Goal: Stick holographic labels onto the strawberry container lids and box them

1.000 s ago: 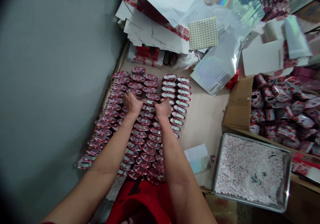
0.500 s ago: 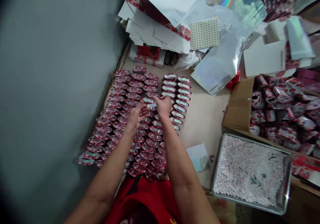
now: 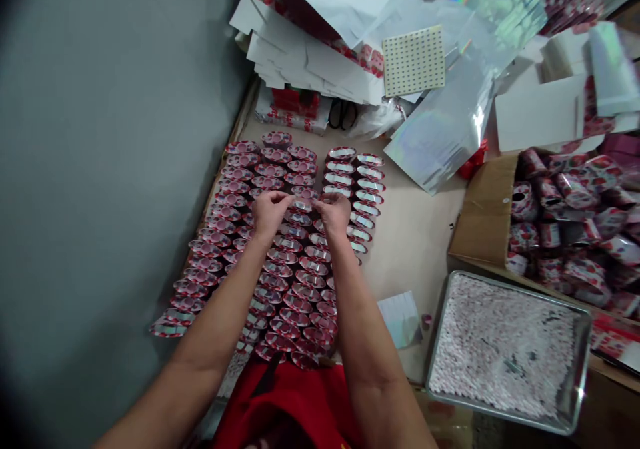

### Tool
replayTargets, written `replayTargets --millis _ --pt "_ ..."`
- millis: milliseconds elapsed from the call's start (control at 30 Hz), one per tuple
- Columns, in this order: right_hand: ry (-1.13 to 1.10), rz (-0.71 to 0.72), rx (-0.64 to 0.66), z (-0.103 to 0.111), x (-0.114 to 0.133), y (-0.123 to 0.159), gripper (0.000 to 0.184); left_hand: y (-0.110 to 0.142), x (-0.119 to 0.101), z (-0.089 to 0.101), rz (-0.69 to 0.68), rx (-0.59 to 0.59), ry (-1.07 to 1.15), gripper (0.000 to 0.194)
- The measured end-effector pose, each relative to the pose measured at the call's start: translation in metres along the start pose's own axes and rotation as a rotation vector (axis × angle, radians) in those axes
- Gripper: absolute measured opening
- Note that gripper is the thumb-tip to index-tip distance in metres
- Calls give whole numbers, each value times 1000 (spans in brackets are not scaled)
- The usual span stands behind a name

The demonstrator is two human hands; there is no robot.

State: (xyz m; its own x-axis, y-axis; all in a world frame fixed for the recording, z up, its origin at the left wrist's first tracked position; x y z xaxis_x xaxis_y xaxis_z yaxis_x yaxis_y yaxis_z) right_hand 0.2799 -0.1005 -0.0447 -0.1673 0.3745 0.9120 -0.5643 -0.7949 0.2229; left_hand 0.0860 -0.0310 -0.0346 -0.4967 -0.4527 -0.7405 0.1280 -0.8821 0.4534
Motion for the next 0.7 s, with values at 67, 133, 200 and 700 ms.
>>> replayTargets --millis 67,133,200,700 --pt "165 -6 -80 2 2 -8 37 -9 -14 -2 -77 -97 -179 14" --pt "337 -15 -123 1 7 -16 34 -15 -24 -7 -119 -152 -294 14" --pt "470 -16 -132 -1 13 -22 34 -18 -27 -13 -141 -172 -360 13" --pt "623 -18 -25 -8 23 -28 33 -15 -26 -18 -170 -184 -441 11"
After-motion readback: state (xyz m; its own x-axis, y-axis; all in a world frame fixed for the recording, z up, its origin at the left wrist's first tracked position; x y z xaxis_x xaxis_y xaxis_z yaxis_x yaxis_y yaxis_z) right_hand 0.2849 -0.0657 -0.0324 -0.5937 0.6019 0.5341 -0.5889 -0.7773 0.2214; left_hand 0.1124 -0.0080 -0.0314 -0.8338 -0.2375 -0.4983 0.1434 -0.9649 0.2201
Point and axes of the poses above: each hand's wrist, its own y-axis away from the middle knuckle, its own z-axis out of the back of the hand, x = y × z, the point moved 6 cm from there along -y, towards the middle knuckle, and after that the axes turned 14 degrees about z, right-handed, at the moved point
